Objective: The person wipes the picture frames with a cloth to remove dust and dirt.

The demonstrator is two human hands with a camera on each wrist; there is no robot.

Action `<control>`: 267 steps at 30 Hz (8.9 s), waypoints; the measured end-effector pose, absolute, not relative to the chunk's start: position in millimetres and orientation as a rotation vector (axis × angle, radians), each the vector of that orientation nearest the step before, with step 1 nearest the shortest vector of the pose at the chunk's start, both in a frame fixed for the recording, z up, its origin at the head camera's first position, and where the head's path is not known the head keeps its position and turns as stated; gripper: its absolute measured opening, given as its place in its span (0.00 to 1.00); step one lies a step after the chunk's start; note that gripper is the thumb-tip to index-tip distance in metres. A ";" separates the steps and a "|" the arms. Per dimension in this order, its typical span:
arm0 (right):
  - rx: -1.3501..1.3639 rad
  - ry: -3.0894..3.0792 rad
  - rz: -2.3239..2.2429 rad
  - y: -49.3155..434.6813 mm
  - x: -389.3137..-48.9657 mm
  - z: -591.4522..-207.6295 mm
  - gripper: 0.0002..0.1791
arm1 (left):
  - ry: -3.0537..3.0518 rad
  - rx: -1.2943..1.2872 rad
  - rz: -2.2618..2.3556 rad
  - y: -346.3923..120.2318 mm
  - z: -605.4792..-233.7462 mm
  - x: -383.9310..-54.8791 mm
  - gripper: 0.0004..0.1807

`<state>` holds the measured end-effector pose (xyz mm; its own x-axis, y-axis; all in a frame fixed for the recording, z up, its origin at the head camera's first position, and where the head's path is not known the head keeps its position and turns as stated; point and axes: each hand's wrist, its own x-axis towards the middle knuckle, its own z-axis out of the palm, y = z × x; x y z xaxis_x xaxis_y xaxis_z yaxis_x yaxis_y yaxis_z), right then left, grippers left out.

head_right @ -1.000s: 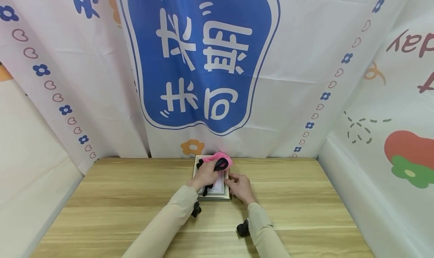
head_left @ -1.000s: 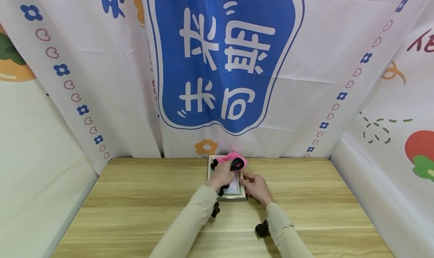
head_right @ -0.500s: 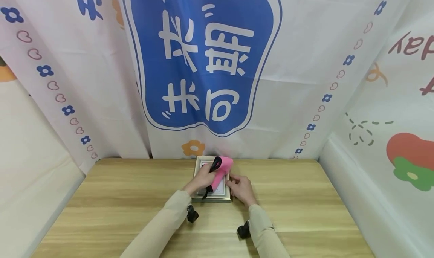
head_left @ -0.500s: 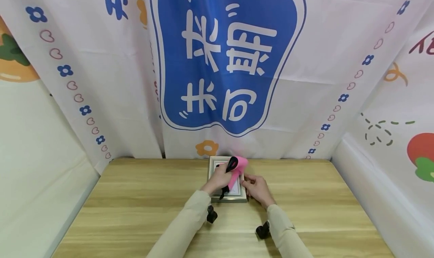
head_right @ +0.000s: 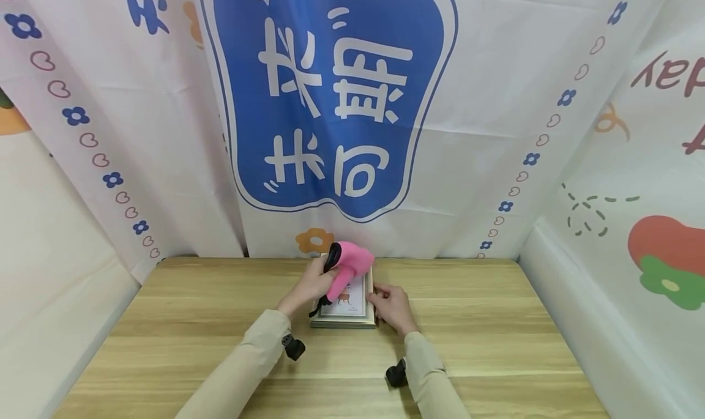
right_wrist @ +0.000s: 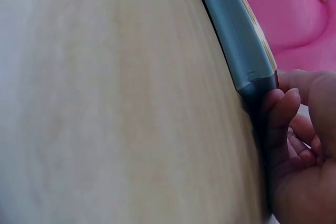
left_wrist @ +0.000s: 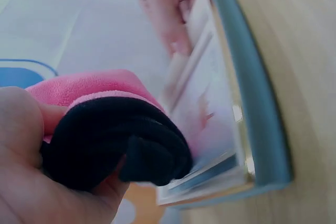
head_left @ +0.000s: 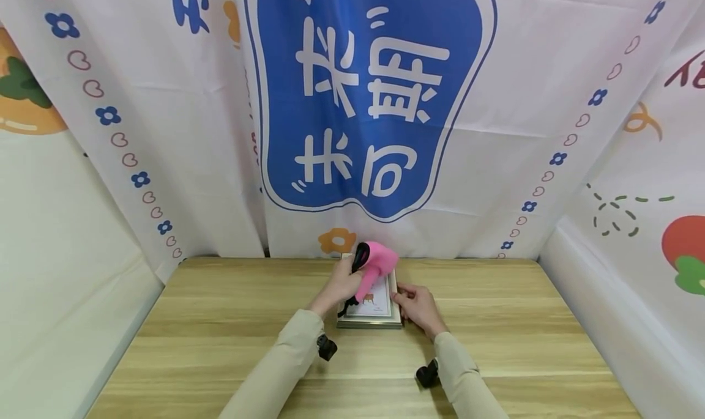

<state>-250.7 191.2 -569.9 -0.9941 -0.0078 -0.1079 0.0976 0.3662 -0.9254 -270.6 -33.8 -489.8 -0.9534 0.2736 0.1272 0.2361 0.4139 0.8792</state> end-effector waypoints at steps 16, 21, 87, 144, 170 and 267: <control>0.109 2.513 -1.742 188.8 -249.2 -564.8 0.26 | 3.185 0.340 1.388 -72.1 -452.0 -258.7 0.14; 0.111 2.516 -1.730 189.1 -249.4 -565.4 0.26 | 3.281 0.215 1.265 -80.1 -447.4 -251.6 0.13; 0.037 2.576 -1.710 190.8 -251.0 -566.4 0.13 | 3.131 0.432 1.088 22.8 -537.4 -252.3 0.08; 0.076 2.511 -1.748 184.8 -248.4 -571.1 0.26 | 3.525 0.505 0.501 -24.8 -532.2 -214.6 0.15; 0.049 2.556 -1.752 190.6 -251.2 -570.5 0.22 | 3.306 0.530 0.872 10.9 -527.0 -230.0 0.08; 0.077 2.515 -1.758 188.5 -248.1 -564.5 0.26 | 3.246 0.301 0.991 5.0 -529.1 -286.8 0.09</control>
